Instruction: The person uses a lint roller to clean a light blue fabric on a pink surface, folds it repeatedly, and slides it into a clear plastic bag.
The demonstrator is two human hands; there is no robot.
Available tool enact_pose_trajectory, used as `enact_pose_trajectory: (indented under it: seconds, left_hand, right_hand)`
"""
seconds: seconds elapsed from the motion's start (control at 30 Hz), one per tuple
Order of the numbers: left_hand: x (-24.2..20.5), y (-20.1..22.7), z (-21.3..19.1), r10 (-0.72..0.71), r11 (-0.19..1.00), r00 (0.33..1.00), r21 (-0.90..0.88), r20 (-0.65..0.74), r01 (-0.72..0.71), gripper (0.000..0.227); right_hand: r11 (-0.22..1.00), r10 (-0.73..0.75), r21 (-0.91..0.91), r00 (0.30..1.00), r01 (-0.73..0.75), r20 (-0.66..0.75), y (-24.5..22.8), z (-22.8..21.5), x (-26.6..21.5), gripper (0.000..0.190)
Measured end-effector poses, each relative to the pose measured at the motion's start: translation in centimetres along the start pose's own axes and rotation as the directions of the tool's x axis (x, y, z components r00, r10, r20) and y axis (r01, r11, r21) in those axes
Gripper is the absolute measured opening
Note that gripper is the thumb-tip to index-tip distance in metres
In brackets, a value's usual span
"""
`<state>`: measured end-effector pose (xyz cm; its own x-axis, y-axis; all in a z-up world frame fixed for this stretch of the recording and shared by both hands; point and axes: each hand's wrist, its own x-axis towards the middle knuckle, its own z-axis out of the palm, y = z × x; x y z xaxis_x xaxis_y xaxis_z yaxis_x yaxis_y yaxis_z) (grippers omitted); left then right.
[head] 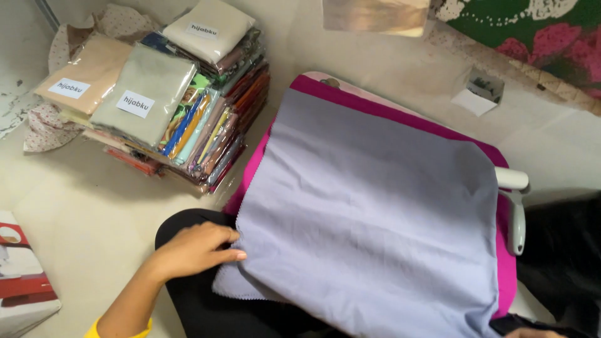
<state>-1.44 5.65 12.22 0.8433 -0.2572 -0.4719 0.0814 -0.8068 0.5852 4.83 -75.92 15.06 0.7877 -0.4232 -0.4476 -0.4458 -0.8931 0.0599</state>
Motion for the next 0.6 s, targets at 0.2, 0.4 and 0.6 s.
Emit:
enact_pose_trajectory:
  seconds: [0.2,0.4,0.6]
  left_hand:
    - [15.2,2.7,-9.9,0.075,0.996,0.913,0.071,-0.401,-0.051,0.038]
    - [36.7,-0.8,-13.8,-0.054,0.988,0.796,-0.149,-0.603,-0.046,0.042]
    - [37.8,2.4,-15.7,-0.313,0.944,0.735,-0.282,-0.601,0.171,0.021]
  right_hand:
    - [0.787,-0.239,0.504,0.929,0.356,-0.284,-14.3,-4.4,3.8,0.032]
    - [0.886,-0.464,-0.271,0.725,0.376,-0.509,-18.2,-7.3,27.5,0.044]
    - [0.946,-0.253,-0.273,0.928,0.178,-0.274,-22.0,-7.5,33.4,0.04]
